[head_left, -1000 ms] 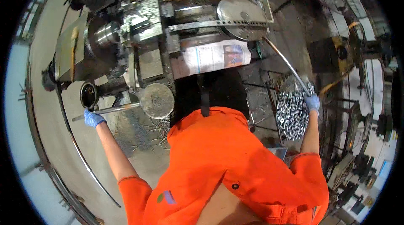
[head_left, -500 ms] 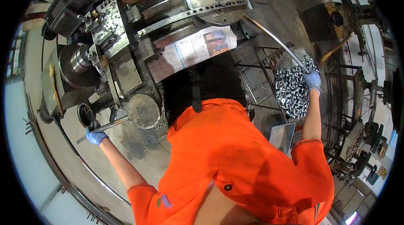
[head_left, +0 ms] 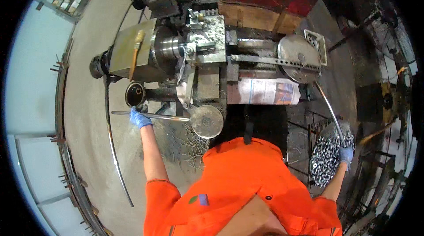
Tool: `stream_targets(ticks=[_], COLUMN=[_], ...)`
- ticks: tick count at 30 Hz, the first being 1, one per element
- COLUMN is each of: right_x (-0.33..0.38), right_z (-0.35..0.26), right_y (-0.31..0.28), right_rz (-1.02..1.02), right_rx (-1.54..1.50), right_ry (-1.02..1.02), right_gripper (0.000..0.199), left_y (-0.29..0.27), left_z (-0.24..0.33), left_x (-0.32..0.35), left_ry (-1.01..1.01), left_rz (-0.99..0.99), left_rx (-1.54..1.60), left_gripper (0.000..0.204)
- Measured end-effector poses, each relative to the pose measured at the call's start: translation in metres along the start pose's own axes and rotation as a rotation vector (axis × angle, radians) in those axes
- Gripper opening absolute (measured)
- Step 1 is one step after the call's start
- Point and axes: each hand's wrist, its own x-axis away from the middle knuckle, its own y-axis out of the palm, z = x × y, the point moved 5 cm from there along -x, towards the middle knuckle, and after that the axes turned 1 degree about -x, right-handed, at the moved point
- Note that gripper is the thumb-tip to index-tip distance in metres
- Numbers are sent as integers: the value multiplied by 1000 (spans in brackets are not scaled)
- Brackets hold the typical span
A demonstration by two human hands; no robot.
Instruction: The person operates a manual metal lathe by adjusting the carriage and cross-slide handles to feed a cutting tool into a rotating workpiece, clearing metal shavings and checking the piece periodically.
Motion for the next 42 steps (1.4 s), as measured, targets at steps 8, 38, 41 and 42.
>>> stream_targets(ticks=[8,38,41,42], right_x=[22,29,27,26], right_z=[-18,-11,-14,-12], right_y=[-20,-11,-9,-7], right_rz=[51,87,45,61], right_rx=[-62,12,49,58], right_ry=[-54,-24,-4,5], right_gripper=[35,46,47,47], left_y=[1,0,1,1], left_z=[0,-4,2,1], left_x=[7,14,20,19], left_ry=[31,55,61,61], left_rz=[9,59,50,45], left_rx=[43,41,64,64], left_gripper=[17,16,15,15])
